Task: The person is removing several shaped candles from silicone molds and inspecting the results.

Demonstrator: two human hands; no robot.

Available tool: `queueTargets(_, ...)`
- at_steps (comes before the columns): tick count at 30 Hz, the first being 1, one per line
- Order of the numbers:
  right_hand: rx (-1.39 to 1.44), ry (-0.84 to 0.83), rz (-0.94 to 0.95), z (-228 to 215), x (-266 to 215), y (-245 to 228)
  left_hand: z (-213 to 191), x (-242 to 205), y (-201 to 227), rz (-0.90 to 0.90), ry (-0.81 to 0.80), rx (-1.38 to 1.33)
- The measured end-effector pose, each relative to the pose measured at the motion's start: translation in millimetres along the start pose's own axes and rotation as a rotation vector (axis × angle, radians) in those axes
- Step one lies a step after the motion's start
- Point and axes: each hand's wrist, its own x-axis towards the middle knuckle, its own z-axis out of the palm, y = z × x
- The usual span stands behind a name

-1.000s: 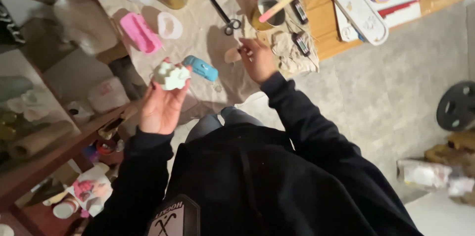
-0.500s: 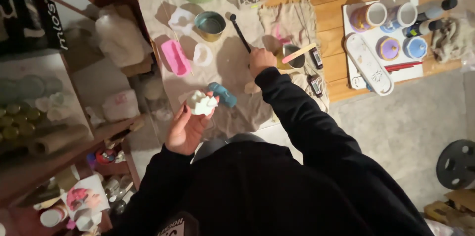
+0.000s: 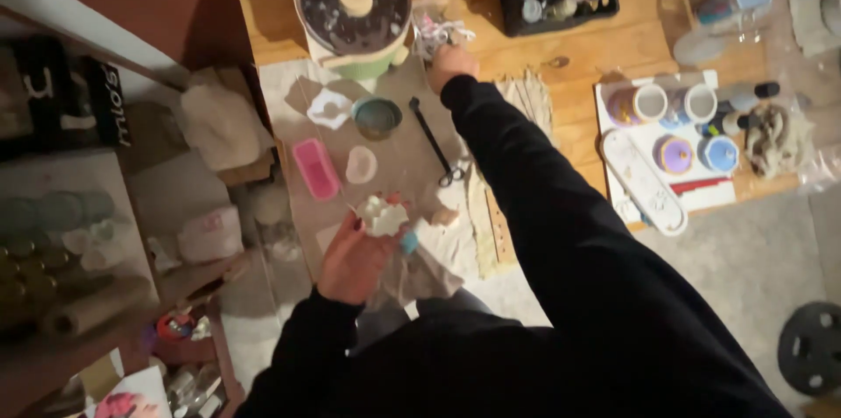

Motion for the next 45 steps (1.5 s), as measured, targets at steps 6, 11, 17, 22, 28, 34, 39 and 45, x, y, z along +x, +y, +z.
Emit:
queueTargets(6, -0.052, -0.178, 0.022, -42, -2, -14, 7, 16, -12, -0.055, 0.101, -0.228)
queueTargets(11, -0.038, -0.240, -0.002, -51, 9, -3, -16, 24, -31, -0.055, 0.095, -0.087)
queueTargets(17, 0.056, -0.279, -0.085, -70, 16, 32, 5, 34, -29, -0.065, 0.193, 0.123)
queueTargets(22, 0.053, -0.388, -0.502, -23, 59, 89, 17, 41, -22, -0.086, 0.220, 0.279)
queueTargets(28, 0.719, -0.792, -0.223, -73, 19, 119, 8, 38, -13, -0.116, 0.247, 0.304)
queueTargets(34, 0.409, -0.092, -0.290, -93, -16, 102, 6, 34, -10, -0.084, 0.274, 0.318)
queueTargets(39, 0.018, -0.023, -0.415, -99, -42, 47, -2, 25, -17, -0.158, 0.298, 0.283)
queueTargets(45, 0.267, 0.209, -0.300, -64, -12, 52, -14, 20, -24, -0.116, 0.274, 0.246)
